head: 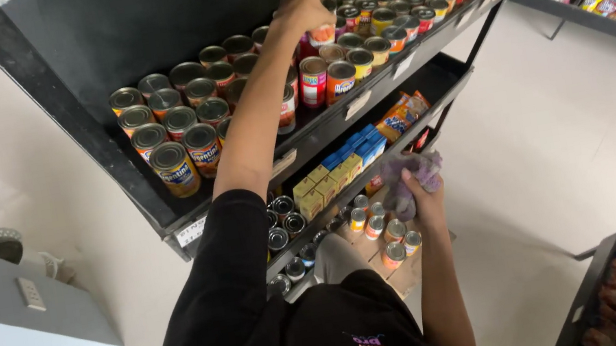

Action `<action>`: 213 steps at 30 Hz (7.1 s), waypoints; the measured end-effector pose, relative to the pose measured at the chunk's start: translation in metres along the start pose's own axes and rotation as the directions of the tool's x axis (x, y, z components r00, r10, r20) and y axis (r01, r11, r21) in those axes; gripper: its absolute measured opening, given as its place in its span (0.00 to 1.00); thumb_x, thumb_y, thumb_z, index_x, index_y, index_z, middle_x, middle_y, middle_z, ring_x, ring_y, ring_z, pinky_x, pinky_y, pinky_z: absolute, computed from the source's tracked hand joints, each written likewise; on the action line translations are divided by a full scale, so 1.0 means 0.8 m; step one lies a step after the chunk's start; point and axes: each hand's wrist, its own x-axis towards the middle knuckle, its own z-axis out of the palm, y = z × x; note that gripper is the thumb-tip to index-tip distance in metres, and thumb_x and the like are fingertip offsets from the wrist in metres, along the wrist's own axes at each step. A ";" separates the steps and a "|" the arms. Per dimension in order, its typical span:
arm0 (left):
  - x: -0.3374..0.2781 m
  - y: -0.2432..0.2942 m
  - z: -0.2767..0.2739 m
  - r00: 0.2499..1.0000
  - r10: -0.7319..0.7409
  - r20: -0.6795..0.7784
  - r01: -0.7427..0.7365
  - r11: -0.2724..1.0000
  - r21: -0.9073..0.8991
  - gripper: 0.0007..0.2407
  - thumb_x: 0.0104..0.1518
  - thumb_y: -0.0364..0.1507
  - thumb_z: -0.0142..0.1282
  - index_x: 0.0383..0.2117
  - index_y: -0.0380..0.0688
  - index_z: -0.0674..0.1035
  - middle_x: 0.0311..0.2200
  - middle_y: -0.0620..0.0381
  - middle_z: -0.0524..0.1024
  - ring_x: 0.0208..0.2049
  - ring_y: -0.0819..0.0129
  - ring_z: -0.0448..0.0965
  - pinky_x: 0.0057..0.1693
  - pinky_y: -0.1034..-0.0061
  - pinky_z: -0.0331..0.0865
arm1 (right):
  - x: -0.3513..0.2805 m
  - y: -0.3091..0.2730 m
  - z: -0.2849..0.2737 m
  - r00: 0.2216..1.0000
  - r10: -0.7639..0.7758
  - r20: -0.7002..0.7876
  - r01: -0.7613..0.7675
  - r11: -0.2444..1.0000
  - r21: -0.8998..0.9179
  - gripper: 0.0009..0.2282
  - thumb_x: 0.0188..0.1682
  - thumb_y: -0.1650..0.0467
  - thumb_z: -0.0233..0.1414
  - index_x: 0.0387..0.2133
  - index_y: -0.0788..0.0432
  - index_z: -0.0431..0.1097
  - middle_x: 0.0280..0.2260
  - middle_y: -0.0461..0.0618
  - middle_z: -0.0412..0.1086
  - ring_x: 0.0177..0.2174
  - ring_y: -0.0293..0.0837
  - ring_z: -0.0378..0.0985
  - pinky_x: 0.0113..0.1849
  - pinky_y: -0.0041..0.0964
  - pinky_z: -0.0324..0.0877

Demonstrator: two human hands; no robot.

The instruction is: Cleaning canned goods with a cloth and organizing them onto a retail shelf.

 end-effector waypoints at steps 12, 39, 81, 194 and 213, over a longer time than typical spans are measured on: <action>0.000 -0.011 0.026 0.950 -0.053 0.308 0.056 0.998 -0.002 0.15 0.52 0.37 0.68 0.39 0.40 0.84 0.51 0.38 0.79 0.53 0.42 0.80 0.55 0.53 0.76 | 0.006 -0.010 0.023 0.988 0.102 -0.113 -0.099 0.995 0.032 0.23 0.45 0.68 0.65 0.53 0.61 0.70 0.44 0.53 0.74 0.42 0.45 0.74 0.49 0.49 0.69; -0.044 -0.042 -0.066 0.980 0.189 -0.064 -0.197 0.968 -0.153 0.20 0.64 0.38 0.60 0.61 0.68 0.68 0.58 0.52 0.64 0.62 0.43 0.68 0.63 0.48 0.69 | 0.029 0.038 -0.013 0.980 0.188 -0.059 -0.183 0.980 0.081 0.22 0.47 0.71 0.64 0.55 0.60 0.68 0.45 0.54 0.72 0.43 0.47 0.73 0.51 0.54 0.66; -0.675 0.210 -0.194 0.991 0.014 0.131 0.080 0.722 -0.687 0.30 0.39 0.28 0.71 0.53 0.42 0.72 0.49 0.53 0.79 0.47 0.58 0.81 0.54 0.70 0.73 | -0.163 -0.313 0.151 0.943 -0.141 0.301 0.259 0.878 -0.402 0.19 0.59 0.60 0.53 0.48 0.67 0.70 0.41 0.57 0.74 0.39 0.47 0.77 0.43 0.41 0.75; 0.063 -0.108 0.014 0.931 -0.359 -0.067 0.361 0.932 0.024 0.20 0.47 0.41 0.67 0.43 0.44 0.84 0.41 0.45 0.83 0.48 0.43 0.83 0.55 0.45 0.71 | 0.171 -0.180 0.178 0.848 -0.399 0.350 0.524 0.735 -0.430 0.14 0.44 0.69 0.63 0.41 0.62 0.72 0.37 0.61 0.76 0.41 0.55 0.79 0.45 0.52 0.72; -0.514 0.101 -0.124 0.860 -0.459 0.223 0.116 -0.251 -0.961 0.18 0.68 0.39 0.51 0.52 0.36 0.75 0.38 0.57 0.76 0.34 0.77 0.74 0.39 0.81 0.68 | -0.064 -0.228 0.244 0.757 -0.579 0.302 0.653 0.676 -0.342 0.17 0.58 0.68 0.58 0.53 0.66 0.61 0.40 0.55 0.66 0.36 0.48 0.71 0.41 0.43 0.70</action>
